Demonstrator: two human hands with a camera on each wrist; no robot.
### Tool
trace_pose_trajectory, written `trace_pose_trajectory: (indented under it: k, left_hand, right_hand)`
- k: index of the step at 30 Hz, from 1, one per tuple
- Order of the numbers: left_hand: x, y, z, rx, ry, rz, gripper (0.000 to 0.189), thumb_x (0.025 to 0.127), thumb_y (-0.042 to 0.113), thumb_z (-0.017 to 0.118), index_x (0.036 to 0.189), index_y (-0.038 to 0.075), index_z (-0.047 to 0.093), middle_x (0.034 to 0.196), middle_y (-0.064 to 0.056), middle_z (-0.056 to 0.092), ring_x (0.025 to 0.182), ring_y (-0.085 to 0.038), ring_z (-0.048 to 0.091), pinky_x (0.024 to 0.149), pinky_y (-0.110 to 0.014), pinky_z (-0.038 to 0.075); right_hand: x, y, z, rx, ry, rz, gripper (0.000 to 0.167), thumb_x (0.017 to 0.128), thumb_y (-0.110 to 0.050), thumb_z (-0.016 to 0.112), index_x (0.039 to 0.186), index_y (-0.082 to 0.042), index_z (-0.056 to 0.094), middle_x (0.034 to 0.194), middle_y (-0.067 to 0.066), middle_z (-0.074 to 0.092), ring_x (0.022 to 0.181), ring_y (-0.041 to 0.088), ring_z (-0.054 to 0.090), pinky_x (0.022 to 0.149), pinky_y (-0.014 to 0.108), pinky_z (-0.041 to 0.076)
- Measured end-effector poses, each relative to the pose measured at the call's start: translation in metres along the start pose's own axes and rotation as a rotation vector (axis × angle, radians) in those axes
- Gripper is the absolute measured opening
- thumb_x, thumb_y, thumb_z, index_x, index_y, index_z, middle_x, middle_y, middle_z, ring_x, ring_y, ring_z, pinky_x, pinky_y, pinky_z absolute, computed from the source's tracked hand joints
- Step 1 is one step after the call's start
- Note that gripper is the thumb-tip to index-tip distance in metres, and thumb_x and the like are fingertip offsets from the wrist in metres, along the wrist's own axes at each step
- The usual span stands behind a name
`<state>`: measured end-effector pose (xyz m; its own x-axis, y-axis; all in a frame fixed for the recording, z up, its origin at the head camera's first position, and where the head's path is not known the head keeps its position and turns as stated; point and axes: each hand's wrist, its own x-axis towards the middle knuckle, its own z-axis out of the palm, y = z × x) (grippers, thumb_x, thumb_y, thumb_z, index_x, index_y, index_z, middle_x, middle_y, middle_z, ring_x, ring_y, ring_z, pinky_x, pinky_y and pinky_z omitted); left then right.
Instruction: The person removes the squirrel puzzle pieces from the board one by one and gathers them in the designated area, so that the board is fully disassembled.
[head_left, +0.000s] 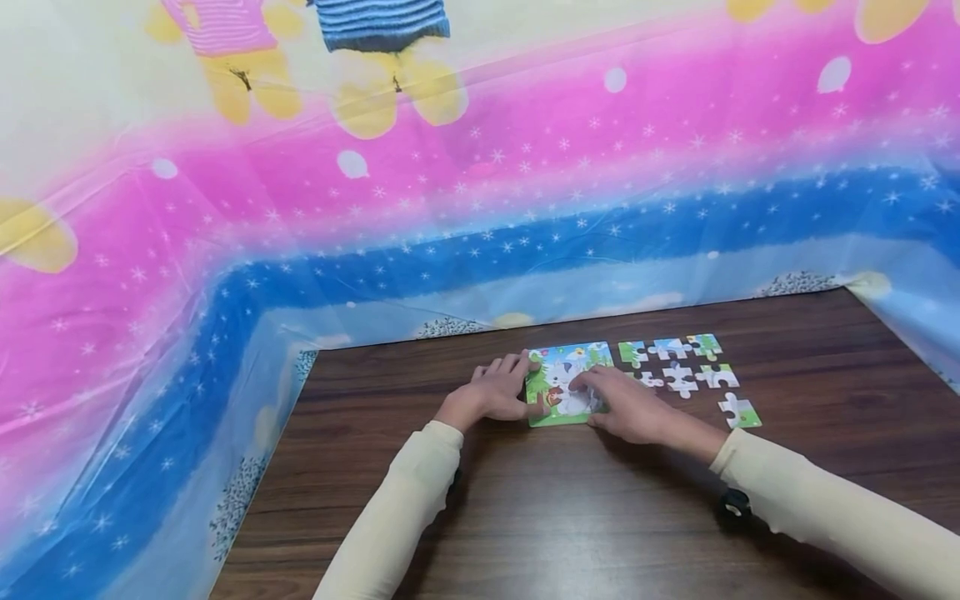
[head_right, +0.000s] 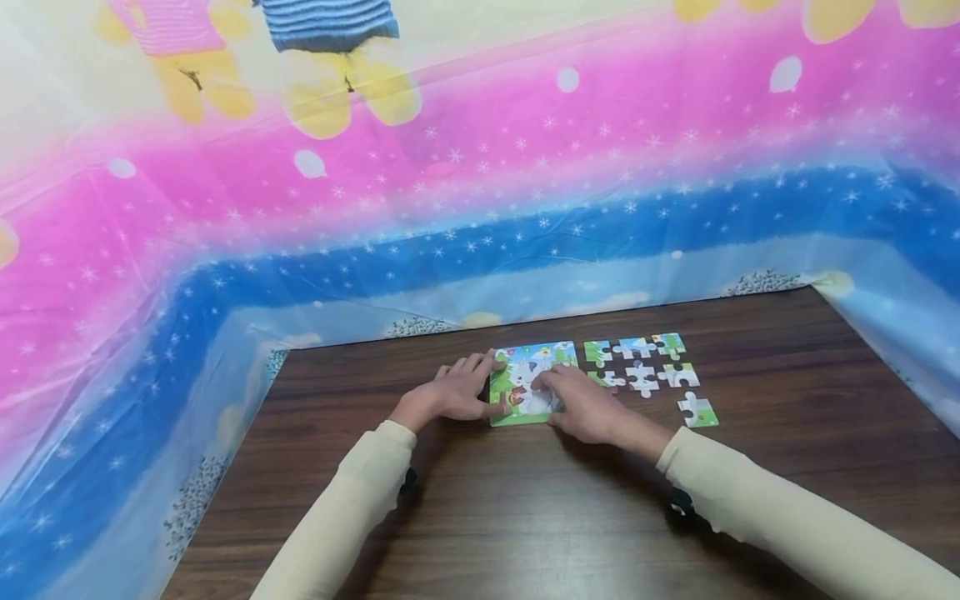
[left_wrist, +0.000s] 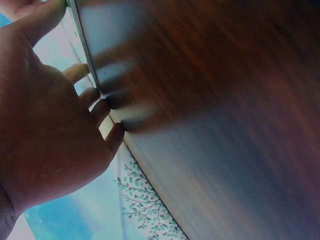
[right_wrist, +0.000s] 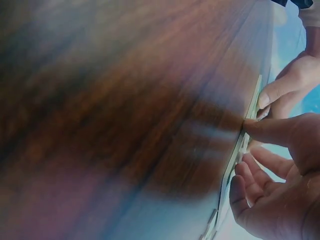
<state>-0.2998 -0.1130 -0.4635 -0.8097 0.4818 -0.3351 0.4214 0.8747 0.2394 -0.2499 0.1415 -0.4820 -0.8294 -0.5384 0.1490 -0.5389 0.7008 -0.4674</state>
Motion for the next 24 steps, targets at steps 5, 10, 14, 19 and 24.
trace_pose_trajectory:
  k: [5, 10, 14, 19, 24]
  left_hand:
    - [-0.005, 0.006, -0.004, -0.009, -0.002, 0.001, 0.093, 0.102, 0.060, 0.058, 0.173, 0.021, 0.011, 0.180, -0.010, 0.008, 0.166, -0.033, 0.015, 0.132, -0.058, 0.020]
    - [-0.003, 0.007, -0.003, -0.013, 0.016, -0.002, 0.093, 0.100, 0.061, 0.059, 0.172, 0.023, 0.013, 0.180, -0.009, 0.010, 0.166, -0.033, 0.017, 0.131, -0.058, 0.022]
    - [-0.001, 0.006, -0.002, -0.002, 0.005, -0.021, 0.096, 0.100, 0.063, 0.059, 0.172, 0.023, 0.011, 0.180, -0.008, 0.011, 0.166, -0.032, 0.017, 0.132, -0.057, 0.021]
    - [0.004, 0.000, 0.002, -0.009, -0.013, -0.032, 0.098, 0.100, 0.063, 0.059, 0.173, 0.024, 0.007, 0.180, -0.007, 0.008, 0.166, -0.031, 0.014, 0.133, -0.057, 0.020]
    - [0.002, -0.001, 0.001, -0.013, -0.004, -0.018, 0.094, 0.100, 0.064, 0.058, 0.172, 0.027, 0.011, 0.180, -0.006, 0.008, 0.166, -0.031, 0.016, 0.132, -0.058, 0.021]
  right_hand:
    - [0.002, 0.000, 0.000, 0.069, -0.031, 0.053, 0.047, 0.092, -0.011, 0.080, 0.136, -0.004, 0.066, 0.120, 0.012, 0.067, 0.095, 0.018, 0.062, 0.081, 0.035, 0.054]
    - [0.006, 0.002, -0.001, 0.061, -0.035, 0.083, 0.041, 0.090, -0.013, 0.082, 0.128, -0.007, 0.071, 0.113, 0.010, 0.064, 0.092, 0.017, 0.059, 0.077, 0.033, 0.052]
    - [0.007, 0.002, 0.000, 0.088, -0.040, 0.103, 0.036, 0.087, -0.014, 0.083, 0.122, -0.012, 0.073, 0.112, 0.009, 0.063, 0.092, 0.017, 0.059, 0.076, 0.032, 0.053]
    - [0.007, 0.003, -0.002, 0.107, -0.063, 0.095, 0.039, 0.087, -0.014, 0.084, 0.124, -0.014, 0.071, 0.115, 0.010, 0.064, 0.095, 0.019, 0.062, 0.079, 0.035, 0.056]
    - [0.010, 0.004, -0.005, 0.097, -0.108, 0.093, 0.044, 0.088, -0.013, 0.083, 0.130, -0.016, 0.070, 0.123, 0.009, 0.064, 0.104, 0.021, 0.064, 0.090, 0.044, 0.059]
